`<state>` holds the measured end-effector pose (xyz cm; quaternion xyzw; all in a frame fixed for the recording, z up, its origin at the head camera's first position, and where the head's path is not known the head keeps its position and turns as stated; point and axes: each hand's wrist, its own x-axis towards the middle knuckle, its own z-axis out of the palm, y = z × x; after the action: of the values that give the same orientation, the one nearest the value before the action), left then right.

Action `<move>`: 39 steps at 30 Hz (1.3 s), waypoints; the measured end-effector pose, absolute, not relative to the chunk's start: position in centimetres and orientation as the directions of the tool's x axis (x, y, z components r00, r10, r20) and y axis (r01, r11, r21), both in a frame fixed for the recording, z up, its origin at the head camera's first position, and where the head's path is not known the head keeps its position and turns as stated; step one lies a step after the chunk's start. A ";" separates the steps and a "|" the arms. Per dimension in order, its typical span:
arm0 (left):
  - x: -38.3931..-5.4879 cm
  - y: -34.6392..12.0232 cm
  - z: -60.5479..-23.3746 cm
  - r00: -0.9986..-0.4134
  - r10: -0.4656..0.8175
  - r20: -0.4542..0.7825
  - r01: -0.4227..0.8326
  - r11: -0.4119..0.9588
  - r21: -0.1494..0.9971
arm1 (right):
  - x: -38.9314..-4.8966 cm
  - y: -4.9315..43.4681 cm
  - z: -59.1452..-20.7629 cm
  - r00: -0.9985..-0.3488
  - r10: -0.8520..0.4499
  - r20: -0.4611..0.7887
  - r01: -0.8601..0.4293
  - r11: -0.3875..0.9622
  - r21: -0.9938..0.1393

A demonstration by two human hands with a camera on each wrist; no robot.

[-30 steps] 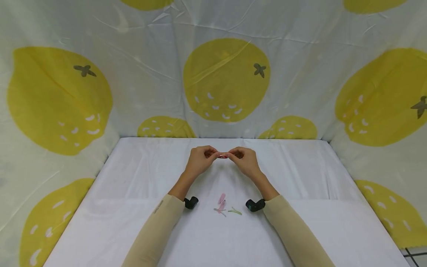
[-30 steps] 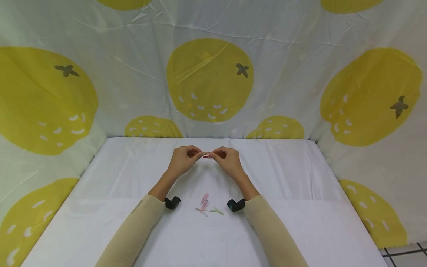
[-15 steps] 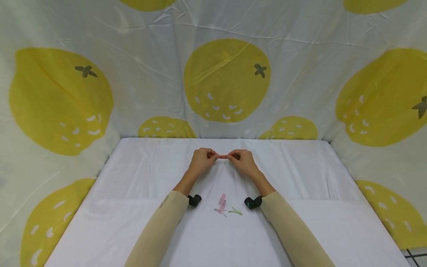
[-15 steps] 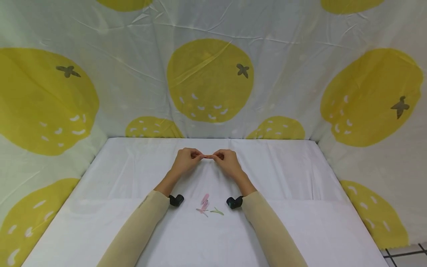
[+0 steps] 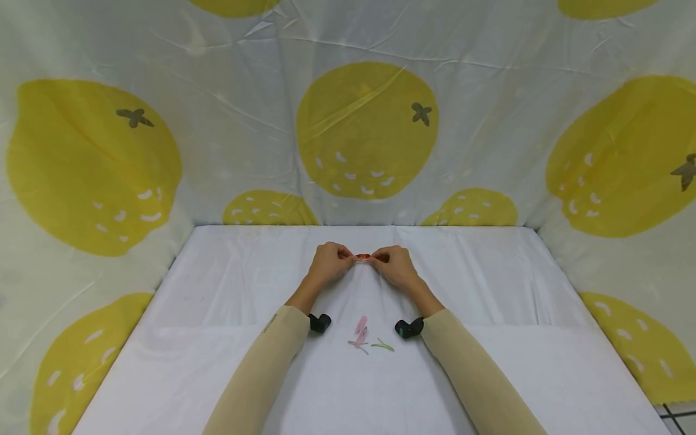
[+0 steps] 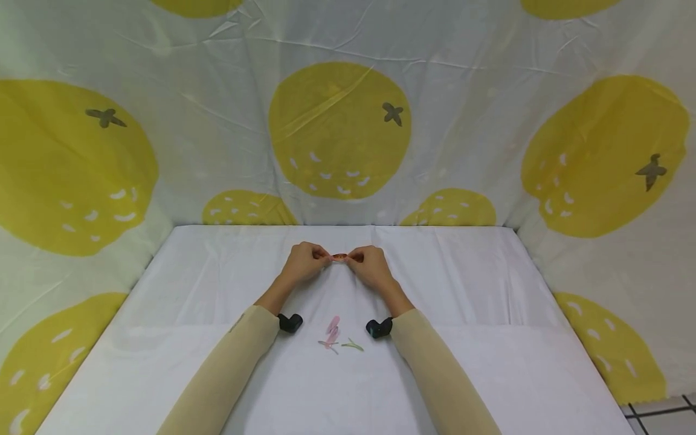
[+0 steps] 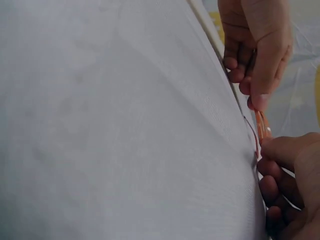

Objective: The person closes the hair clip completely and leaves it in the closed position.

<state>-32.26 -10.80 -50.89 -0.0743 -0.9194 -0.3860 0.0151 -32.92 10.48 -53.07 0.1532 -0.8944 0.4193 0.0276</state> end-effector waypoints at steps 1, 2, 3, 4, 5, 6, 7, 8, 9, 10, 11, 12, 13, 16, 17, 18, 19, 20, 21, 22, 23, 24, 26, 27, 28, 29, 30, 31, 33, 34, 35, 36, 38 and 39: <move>-32.3 -10.8 -50.9 -0.989 0.121 0.083 0.144 0.694 0.705 | -33.0 10.5 -53.2 -0.952 -0.251 0.173 -0.294 0.603 -0.741; -32.3 -10.8 -51.0 -0.989 0.120 0.083 0.144 0.698 0.701 | -33.0 10.4 -53.2 -0.954 -0.249 0.168 -0.288 0.608 -0.740; -32.3 -10.7 -51.0 -0.989 0.119 0.085 0.145 0.702 0.697 | -33.1 10.4 -53.3 -0.954 -0.248 0.166 -0.287 0.611 -0.737; -32.4 -10.7 -51.1 -0.989 0.119 0.087 0.146 0.705 0.694 | -33.2 10.4 -53.3 -0.955 -0.246 0.165 -0.286 0.614 -0.736; -32.4 -10.7 -51.1 -0.989 0.121 0.088 0.148 0.709 0.690 | -33.2 10.3 -53.3 -0.956 -0.244 0.166 -0.285 0.617 -0.734; -32.4 -10.7 -51.2 -0.988 0.123 0.088 0.150 0.711 0.687 | -33.2 10.3 -53.2 -0.956 -0.242 0.165 -0.283 0.617 -0.734; -32.5 -10.6 -51.2 -0.988 0.125 0.088 0.151 0.714 0.684 | -33.3 10.2 -53.2 -0.956 -0.241 0.167 -0.284 0.622 -0.730; -32.5 -10.6 -51.2 -0.988 0.127 0.087 0.152 0.716 0.681 | -33.3 10.2 -53.2 -0.956 -0.240 0.167 -0.284 0.625 -0.727; -32.5 -10.6 -51.3 -0.988 0.127 0.088 0.153 0.719 0.678 | -33.3 10.1 -53.2 -0.956 -0.239 0.168 -0.284 0.627 -0.725; -32.5 -10.6 -51.3 -0.988 0.127 0.088 0.153 0.720 0.677 | -33.3 10.1 -53.1 -0.957 -0.237 0.167 -0.283 0.630 -0.724; -32.6 -10.6 -51.3 -0.988 0.128 0.089 0.154 0.722 0.675 | -33.3 10.1 -53.0 -0.957 -0.236 0.166 -0.281 0.632 -0.722; -32.6 -10.5 -51.2 -0.988 0.126 0.090 0.154 0.722 0.674 | -33.3 10.1 -52.9 -0.958 -0.235 0.164 -0.279 0.634 -0.721; -32.6 -10.5 -51.2 -0.988 0.124 0.091 0.153 0.723 0.673 | -33.3 10.0 -52.9 -0.959 -0.233 0.161 -0.275 0.637 -0.720; -32.5 -10.5 -51.1 -0.989 0.122 0.084 0.147 0.721 0.677 | -33.2 10.0 -52.8 -0.962 -0.228 0.149 -0.263 0.638 -0.724; -32.5 -10.5 -51.1 -0.989 0.121 0.080 0.143 0.721 0.678 | -33.2 10.0 -52.8 -0.964 -0.226 0.142 -0.257 0.636 -0.728; -32.5 -10.5 -51.1 -0.990 0.120 0.074 0.138 0.720 0.680 | -33.2 10.0 -52.8 -0.965 -0.225 0.136 -0.251 0.634 -0.732; -32.5 -10.5 -51.1 -0.991 0.118 0.068 0.133 0.719 0.682 | -33.2 10.0 -52.8 -0.966 -0.224 0.130 -0.246 0.630 -0.736; -32.4 -10.4 -51.1 -0.991 0.118 0.062 0.128 0.718 0.685 | -33.2 10.0 -52.8 -0.967 -0.224 0.124 -0.241 0.628 -0.740; -32.4 -10.4 -51.1 -0.992 0.116 0.057 0.124 0.717 0.686 | -33.1 10.0 -52.8 -0.967 -0.225 0.120 -0.237 0.625 -0.744; -32.4 -10.4 -51.1 -0.992 0.116 0.053 0.121 0.718 0.685 | -33.1 10.1 -52.8 -0.967 -0.226 0.116 -0.235 0.623 -0.746; -32.4 -10.4 -51.1 -0.992 0.115 0.052 0.119 0.721 0.682 | -33.1 10.1 -52.8 -0.967 -0.226 0.113 -0.232 0.619 -0.751; -32.5 -10.4 -51.1 -0.992 0.115 0.052 0.120 0.724 0.680 | -33.1 10.1 -52.8 -0.967 -0.227 0.113 -0.233 0.616 -0.753; -32.5 -10.4 -51.2 -0.991 0.119 0.056 0.126 0.727 0.675 | -33.0 10.1 -52.7 -0.967 -0.229 0.110 -0.232 0.614 -0.755; -32.5 -10.4 -51.2 -0.991 0.123 0.062 0.132 0.728 0.672 | -33.0 10.1 -52.6 -0.967 -0.230 0.111 -0.232 0.611 -0.757; -32.5 -10.4 -51.1 -0.990 0.127 0.064 0.137 0.728 0.672 | -33.0 10.2 -52.5 -0.967 -0.229 0.108 -0.229 0.609 -0.760; -32.5 -10.5 -51.1 -0.989 0.131 0.065 0.141 0.725 0.674 | -33.0 10.2 -52.4 -0.968 -0.228 0.103 -0.224 0.605 -0.764; -32.5 -10.5 -51.0 -0.989 0.137 0.061 0.142 0.721 0.678 | -32.9 10.3 -52.3 -0.969 -0.227 0.098 -0.218 0.603 -0.767; -32.5 -10.5 -50.9 -0.988 0.144 0.056 0.143 0.715 0.684 | -32.9 10.4 -52.3 -0.970 -0.225 0.093 -0.214 0.602 -0.769; -32.3 -10.7 -50.8 -0.986 0.159 0.043 0.144 0.707 0.692 | -32.9 10.5 -52.2 -0.971 -0.224 0.088 -0.208 0.598 -0.774; -32.3 -10.8 -50.7 -0.985 0.167 0.034 0.144 0.706 0.693 | -32.9 10.6 -52.2 -0.970 -0.226 0.085 -0.207 0.599 -0.773; -32.2 -10.9 -50.7 -0.985 0.173 0.026 0.143 0.706 0.693 | -32.8 10.7 -52.2 -0.970 -0.229 0.085 -0.210 0.600 -0.772; -32.1 -11.0 -50.7 -0.984 0.175 0.019 0.139 0.707 0.694 | -32.8 10.8 -52.2 -0.968 -0.235 0.087 -0.215 0.601 -0.770; -31.9 -11.3 -50.8 -0.984 0.176 0.008 0.133 0.714 0.687 | -32.7 11.0 -52.3 -0.965 -0.247 0.088 -0.223 0.602 -0.767; -31.8 -11.5 -50.9 -0.984 0.177 0.005 0.133 0.718 0.683 | -32.7 11.2 -52.4 -0.964 -0.250 0.087 -0.225 0.602 -0.766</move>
<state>-31.85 -11.45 -50.87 -0.0838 -0.9264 -0.3659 -0.0304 -32.68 11.19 -52.44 0.1328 -0.8949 0.4257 -0.0148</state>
